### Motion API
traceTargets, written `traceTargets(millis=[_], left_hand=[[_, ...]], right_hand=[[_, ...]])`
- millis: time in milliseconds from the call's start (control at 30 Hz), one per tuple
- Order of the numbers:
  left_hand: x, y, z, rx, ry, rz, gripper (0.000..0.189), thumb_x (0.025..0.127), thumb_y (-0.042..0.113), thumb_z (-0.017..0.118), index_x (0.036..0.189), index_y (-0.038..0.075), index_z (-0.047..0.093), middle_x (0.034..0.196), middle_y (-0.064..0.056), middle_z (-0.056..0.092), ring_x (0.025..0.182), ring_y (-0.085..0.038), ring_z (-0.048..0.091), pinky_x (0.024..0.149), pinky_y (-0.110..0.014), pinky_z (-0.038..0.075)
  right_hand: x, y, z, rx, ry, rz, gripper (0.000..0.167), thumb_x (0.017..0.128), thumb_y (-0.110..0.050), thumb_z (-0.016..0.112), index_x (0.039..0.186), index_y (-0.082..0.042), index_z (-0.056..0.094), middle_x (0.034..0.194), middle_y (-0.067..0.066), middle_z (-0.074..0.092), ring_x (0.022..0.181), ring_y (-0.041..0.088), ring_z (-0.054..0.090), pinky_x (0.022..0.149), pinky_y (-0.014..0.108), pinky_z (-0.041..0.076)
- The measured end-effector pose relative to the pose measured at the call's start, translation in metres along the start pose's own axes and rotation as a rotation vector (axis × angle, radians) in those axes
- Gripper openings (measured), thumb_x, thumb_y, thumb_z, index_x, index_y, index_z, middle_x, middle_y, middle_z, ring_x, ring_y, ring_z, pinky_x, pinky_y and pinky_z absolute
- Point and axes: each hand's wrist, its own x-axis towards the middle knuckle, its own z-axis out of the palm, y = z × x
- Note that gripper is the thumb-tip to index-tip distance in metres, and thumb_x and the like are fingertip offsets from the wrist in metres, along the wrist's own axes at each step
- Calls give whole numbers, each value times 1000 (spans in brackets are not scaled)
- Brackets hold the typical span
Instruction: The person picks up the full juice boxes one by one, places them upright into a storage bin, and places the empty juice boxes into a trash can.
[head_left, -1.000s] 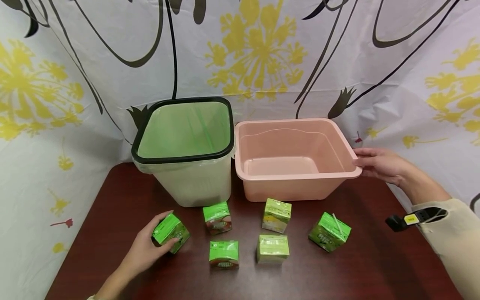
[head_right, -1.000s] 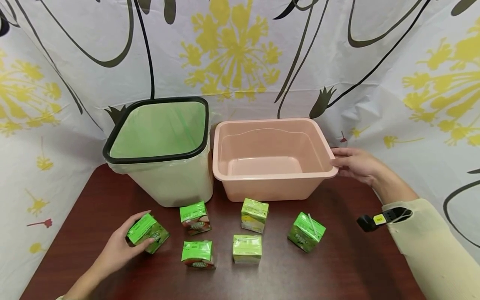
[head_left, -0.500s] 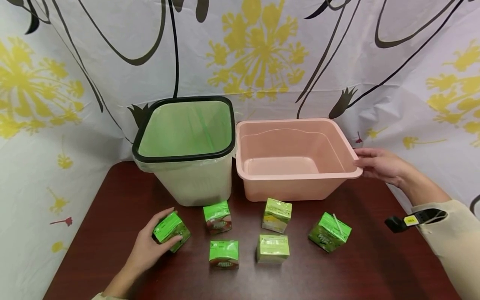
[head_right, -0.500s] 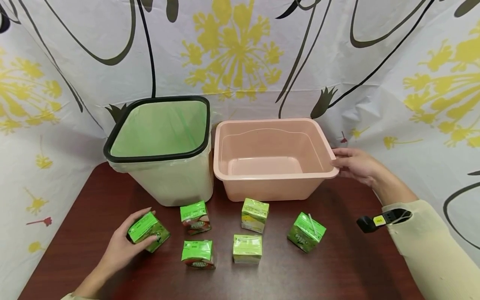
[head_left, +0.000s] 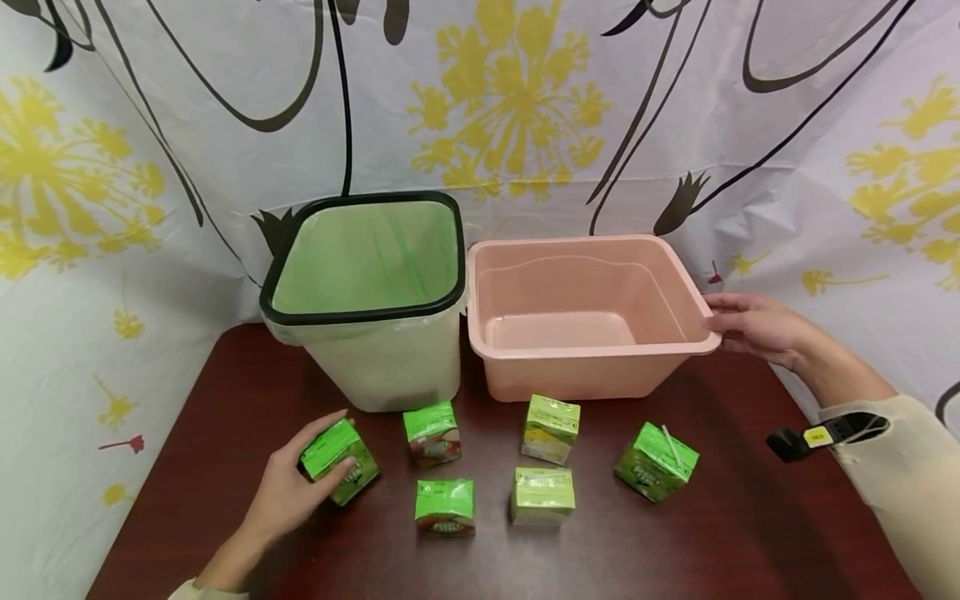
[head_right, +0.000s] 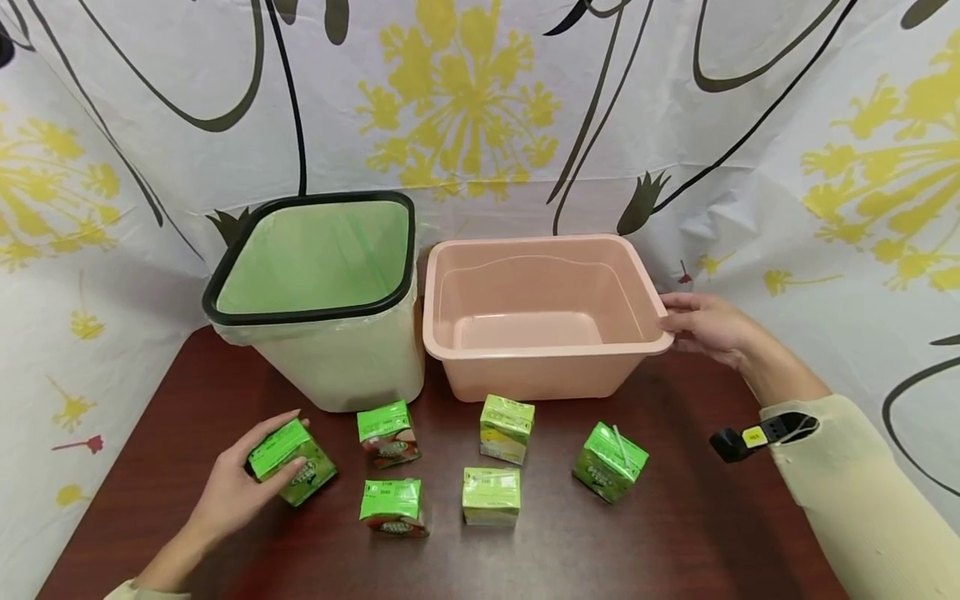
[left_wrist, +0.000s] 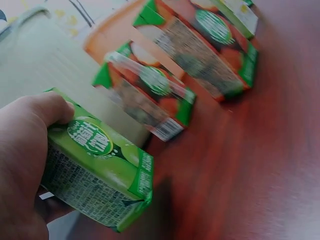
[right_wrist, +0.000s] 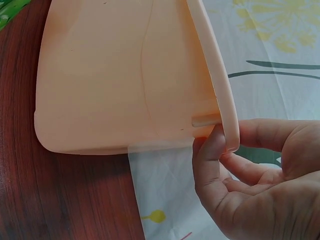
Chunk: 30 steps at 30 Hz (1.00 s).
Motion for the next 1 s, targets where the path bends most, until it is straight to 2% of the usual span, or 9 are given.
traceTargets(millis=[133,333,467,567,700,767,867,1000], left_hand=[[8,12,-14,-22,-6,50,69,83,-2,83,144,20,58,136,3,63,120,2,57,93,-9,43],[19,33,-32,-114,-42,91,67,81,-9,80,141,10,59,128,-4,68,94,-5,64,70,-17,53],[29,51,-40,-153,-89,105,66,83,-10,79,142,10,58,126,-5,69,92,-9,65,67,-21,55],[38,65,-45,-150,-114,100,65,84,-7,80,142,14,59,123,1,69,86,-11,64,64,-24,55],[50,85,-47,-146,-160,103,63,84,-2,81,141,14,60,120,0,68,76,-13,62,59,-28,54],[57,95,-46,-158,-192,110,62,85,-1,81,141,13,60,120,-2,68,77,-15,61,59,-29,54],[67,111,-43,-187,-243,122,61,86,1,81,141,16,60,121,-2,68,76,-16,60,59,-31,55],[81,130,-34,-232,-290,154,59,86,2,80,140,14,60,118,-3,67,76,-18,60,60,-32,55]], right_hand=[[0,0,0,8,-1,-1,41,103,6,48,104,-29,70,101,-5,70,90,9,68,74,24,57],[1,-1,0,32,-7,-2,41,103,7,47,105,-27,70,101,-4,70,90,10,68,75,25,57],[1,0,-1,57,-10,-2,41,102,8,47,104,-26,71,101,-2,70,89,11,69,74,25,58],[2,1,0,63,-13,-2,41,102,8,47,104,-26,71,101,-2,70,89,11,69,74,25,58],[2,1,-1,68,-24,2,41,102,8,47,105,-26,71,101,-2,70,89,11,68,74,25,58],[2,0,-1,61,-23,5,41,103,7,47,105,-26,71,101,-3,70,89,11,69,74,25,58],[2,-1,-1,52,-27,8,42,103,6,46,105,-27,71,102,-3,70,89,11,69,74,26,58],[2,-2,0,58,-23,14,42,103,7,46,105,-26,71,101,-2,70,88,12,69,73,26,58]])
